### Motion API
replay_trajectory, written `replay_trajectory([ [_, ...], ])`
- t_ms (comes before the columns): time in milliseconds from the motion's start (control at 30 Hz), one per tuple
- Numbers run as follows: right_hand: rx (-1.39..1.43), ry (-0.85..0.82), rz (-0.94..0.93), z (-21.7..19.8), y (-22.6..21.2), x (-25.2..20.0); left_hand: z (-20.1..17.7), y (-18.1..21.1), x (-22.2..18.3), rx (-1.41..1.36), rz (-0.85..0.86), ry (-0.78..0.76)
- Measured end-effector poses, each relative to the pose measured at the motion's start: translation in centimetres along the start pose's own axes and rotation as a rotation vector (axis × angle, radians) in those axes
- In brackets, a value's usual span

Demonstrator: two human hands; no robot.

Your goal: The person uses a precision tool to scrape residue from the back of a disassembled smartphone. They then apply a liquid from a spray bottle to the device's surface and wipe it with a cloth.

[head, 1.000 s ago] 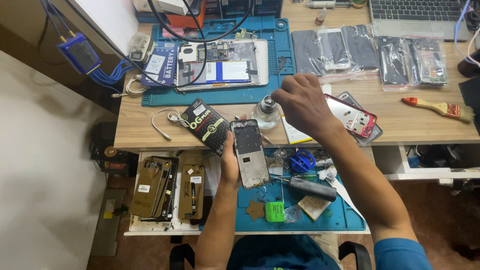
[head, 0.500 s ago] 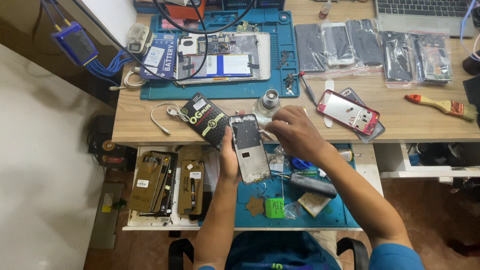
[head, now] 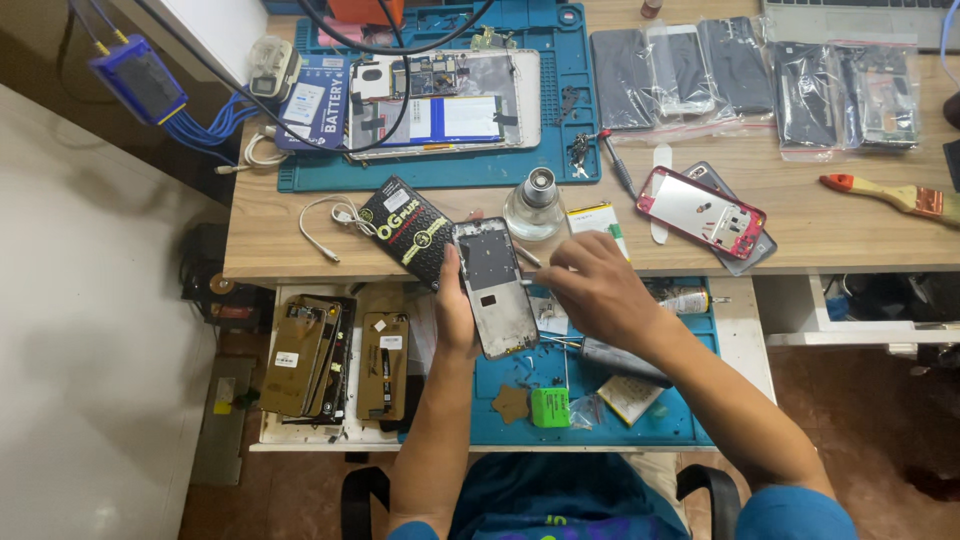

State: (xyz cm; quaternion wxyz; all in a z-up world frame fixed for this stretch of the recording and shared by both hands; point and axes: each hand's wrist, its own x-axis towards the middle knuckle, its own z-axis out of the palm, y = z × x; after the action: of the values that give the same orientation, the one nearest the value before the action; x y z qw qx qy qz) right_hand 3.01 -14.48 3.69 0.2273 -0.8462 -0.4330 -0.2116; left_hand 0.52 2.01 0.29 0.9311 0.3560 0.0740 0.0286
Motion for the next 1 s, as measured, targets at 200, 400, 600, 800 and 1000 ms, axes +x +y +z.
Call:
replay_trajectory([
  [200,0.205,-0.060,0.104,-2.0,-1.3,-0.6,-1.3,-0.5,0.8,-0.005,0.036,0.015],
  [400,-0.077,0.121,0.143,-3.7,3.1,4.3,-0.8,-0.6,0.6,-0.019,0.052,0.043],
  [600,-0.347,-0.002,0.148,-2.9,4.1,6.4,-0.1,-0.1,0.3,-0.016,0.056,0.044],
  [800,-0.415,-0.040,0.111,-1.5,5.1,6.5,0.2,0.0,0.2,-0.042,0.061,0.033],
  [1000,-0.009,0.027,0.143,-2.4,3.5,4.7,-1.0,0.0,0.8,-0.060,0.060,0.025],
])
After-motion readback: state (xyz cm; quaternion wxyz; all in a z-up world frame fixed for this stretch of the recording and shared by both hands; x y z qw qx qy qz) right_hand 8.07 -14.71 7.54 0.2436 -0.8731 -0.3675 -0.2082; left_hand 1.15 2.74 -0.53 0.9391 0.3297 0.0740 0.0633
